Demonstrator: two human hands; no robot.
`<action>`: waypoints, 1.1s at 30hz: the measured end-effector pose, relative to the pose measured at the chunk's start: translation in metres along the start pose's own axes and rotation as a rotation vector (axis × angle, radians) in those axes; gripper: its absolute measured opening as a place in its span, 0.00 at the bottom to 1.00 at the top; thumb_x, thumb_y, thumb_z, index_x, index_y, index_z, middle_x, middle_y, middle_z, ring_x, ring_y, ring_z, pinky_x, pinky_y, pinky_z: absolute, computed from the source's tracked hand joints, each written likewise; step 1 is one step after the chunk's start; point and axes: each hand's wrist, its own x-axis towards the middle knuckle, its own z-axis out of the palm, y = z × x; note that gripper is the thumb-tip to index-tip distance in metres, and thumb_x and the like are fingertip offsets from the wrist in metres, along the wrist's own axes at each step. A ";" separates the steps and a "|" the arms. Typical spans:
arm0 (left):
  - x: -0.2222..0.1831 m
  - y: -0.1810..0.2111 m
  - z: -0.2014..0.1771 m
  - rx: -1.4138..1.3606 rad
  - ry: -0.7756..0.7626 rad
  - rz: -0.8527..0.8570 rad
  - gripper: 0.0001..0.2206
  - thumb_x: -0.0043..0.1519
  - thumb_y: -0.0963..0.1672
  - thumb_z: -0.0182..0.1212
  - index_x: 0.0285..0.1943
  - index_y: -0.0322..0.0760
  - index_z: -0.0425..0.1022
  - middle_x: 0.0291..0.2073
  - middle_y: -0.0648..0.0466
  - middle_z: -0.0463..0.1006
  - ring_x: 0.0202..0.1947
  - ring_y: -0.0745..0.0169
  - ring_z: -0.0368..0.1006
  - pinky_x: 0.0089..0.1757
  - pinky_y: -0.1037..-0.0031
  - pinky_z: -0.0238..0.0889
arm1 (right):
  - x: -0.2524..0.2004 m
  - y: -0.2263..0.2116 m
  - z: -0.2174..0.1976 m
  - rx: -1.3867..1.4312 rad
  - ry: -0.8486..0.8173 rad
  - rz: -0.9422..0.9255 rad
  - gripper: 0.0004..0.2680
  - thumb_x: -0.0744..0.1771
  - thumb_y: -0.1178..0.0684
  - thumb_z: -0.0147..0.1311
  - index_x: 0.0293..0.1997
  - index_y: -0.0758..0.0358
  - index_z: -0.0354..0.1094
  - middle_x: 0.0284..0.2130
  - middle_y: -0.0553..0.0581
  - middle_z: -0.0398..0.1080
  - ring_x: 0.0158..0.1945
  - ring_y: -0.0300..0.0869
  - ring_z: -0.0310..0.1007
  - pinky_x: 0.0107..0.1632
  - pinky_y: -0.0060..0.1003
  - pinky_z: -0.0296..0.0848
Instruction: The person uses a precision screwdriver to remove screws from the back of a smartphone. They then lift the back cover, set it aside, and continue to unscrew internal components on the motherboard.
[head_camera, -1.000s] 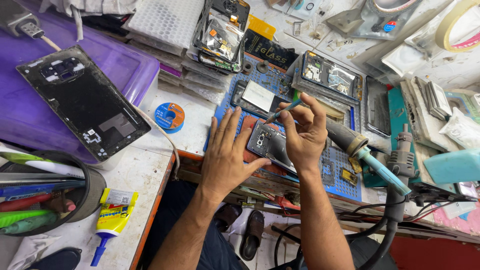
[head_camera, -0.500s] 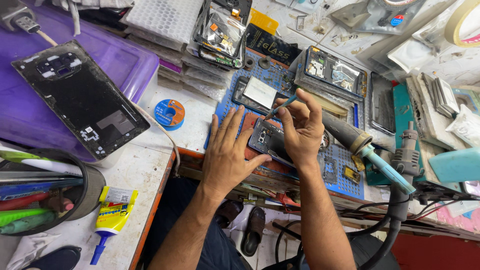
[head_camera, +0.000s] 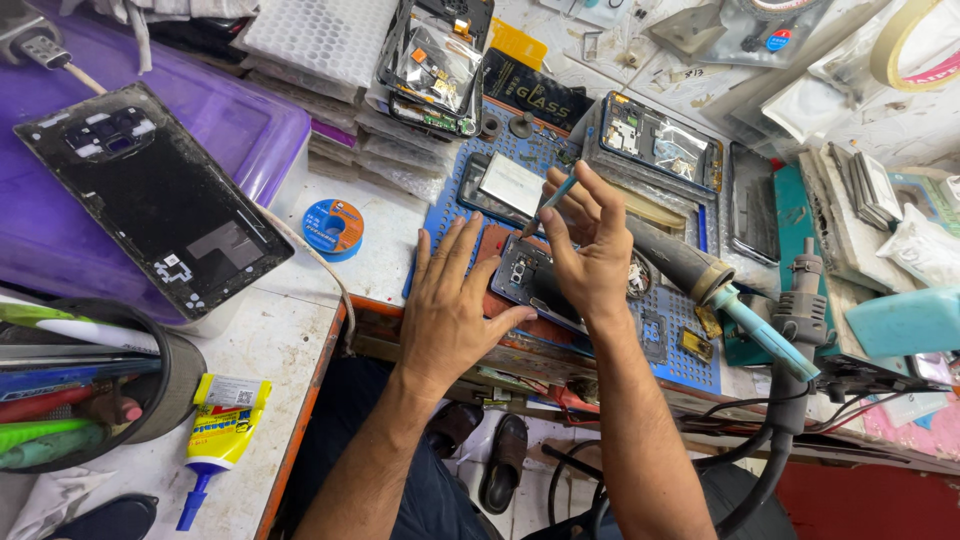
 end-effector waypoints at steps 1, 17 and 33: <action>-0.001 0.000 0.000 -0.005 -0.001 -0.004 0.30 0.45 0.54 0.78 0.51 0.32 0.79 0.71 0.39 0.61 0.72 0.42 0.55 0.69 0.42 0.41 | -0.001 0.000 0.000 0.080 -0.045 0.001 0.20 0.72 0.65 0.59 0.71 0.62 0.52 0.50 0.61 0.78 0.53 0.39 0.80 0.57 0.33 0.81; -0.001 0.000 0.001 0.012 0.004 0.010 0.30 0.45 0.54 0.78 0.50 0.33 0.79 0.69 0.38 0.64 0.71 0.42 0.56 0.68 0.41 0.41 | -0.005 -0.007 0.004 -0.078 0.095 -0.099 0.19 0.69 0.63 0.64 0.64 0.62 0.57 0.42 0.61 0.77 0.46 0.40 0.81 0.51 0.33 0.82; -0.001 0.001 0.001 0.019 0.002 0.014 0.31 0.45 0.55 0.79 0.50 0.32 0.79 0.68 0.39 0.65 0.71 0.44 0.58 0.68 0.42 0.41 | -0.011 -0.004 0.004 -0.019 0.039 -0.072 0.20 0.70 0.64 0.61 0.68 0.61 0.54 0.47 0.60 0.77 0.50 0.41 0.82 0.52 0.34 0.84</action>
